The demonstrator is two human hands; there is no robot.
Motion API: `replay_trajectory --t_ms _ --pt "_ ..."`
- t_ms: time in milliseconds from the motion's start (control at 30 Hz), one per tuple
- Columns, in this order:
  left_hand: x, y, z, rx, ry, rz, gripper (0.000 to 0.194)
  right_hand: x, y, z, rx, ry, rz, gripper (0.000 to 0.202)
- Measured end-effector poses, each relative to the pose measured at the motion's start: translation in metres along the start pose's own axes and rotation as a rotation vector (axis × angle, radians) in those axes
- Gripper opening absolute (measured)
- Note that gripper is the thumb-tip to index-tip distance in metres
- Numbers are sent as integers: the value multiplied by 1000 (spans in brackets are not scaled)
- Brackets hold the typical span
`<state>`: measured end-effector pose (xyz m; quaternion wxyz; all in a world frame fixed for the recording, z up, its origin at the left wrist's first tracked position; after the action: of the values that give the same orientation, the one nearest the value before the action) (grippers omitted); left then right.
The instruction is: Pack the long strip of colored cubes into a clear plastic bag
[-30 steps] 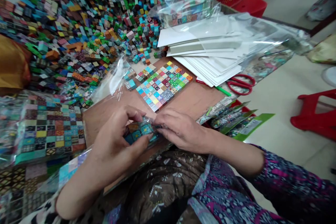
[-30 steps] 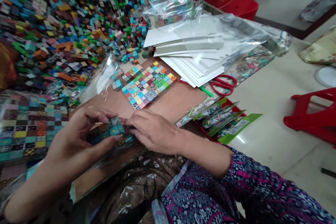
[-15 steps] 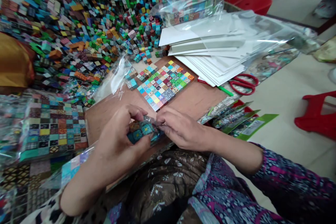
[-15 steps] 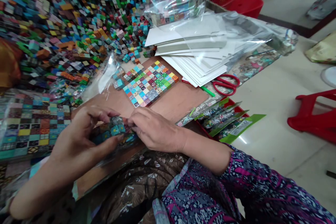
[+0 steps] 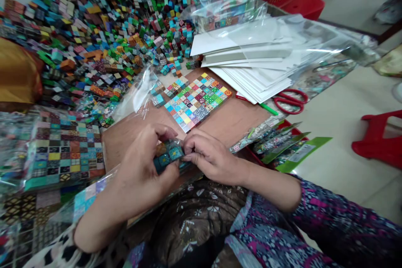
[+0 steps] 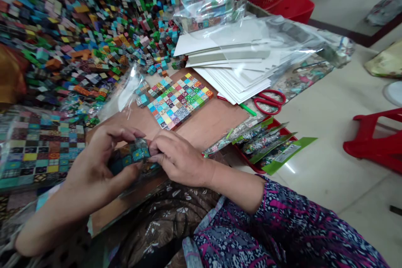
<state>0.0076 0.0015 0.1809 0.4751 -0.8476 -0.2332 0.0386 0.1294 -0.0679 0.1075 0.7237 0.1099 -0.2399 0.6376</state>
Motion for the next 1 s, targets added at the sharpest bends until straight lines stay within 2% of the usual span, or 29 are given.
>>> replay_trajectory --t_ms 167,333,567,700,833,1000 --pt "-3 -1 -1 -69 1 -33 45 2 -2 4 -50 -35 72 11" --pt "-4 1 2 -31 -29 -58 43 -1 -3 6 -116 -75 119 12" --pt "-1 -1 -2 85 8 -78 41 -7 3 10 -344 -227 66 23" --pt "1 -1 -4 110 21 -64 40 -8 5 12 -381 -274 10 25" --pt "2 -2 -5 148 -7 -91 40 -9 4 8 -264 -189 -7 19" --pt "0 -1 -5 102 -26 -88 40 -10 -2 7 24 117 -26 5"
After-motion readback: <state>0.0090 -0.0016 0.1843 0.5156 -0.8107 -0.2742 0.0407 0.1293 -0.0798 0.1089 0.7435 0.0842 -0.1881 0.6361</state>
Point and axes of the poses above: each hand's wrist, its own x-axis towards the middle knuckle, its own y-axis out of the palm, z = x × y, the point moved 4 cm from there along x, towards the middle knuckle, and after that the axes turned 6 degrees about y, right-handed, at the moved point
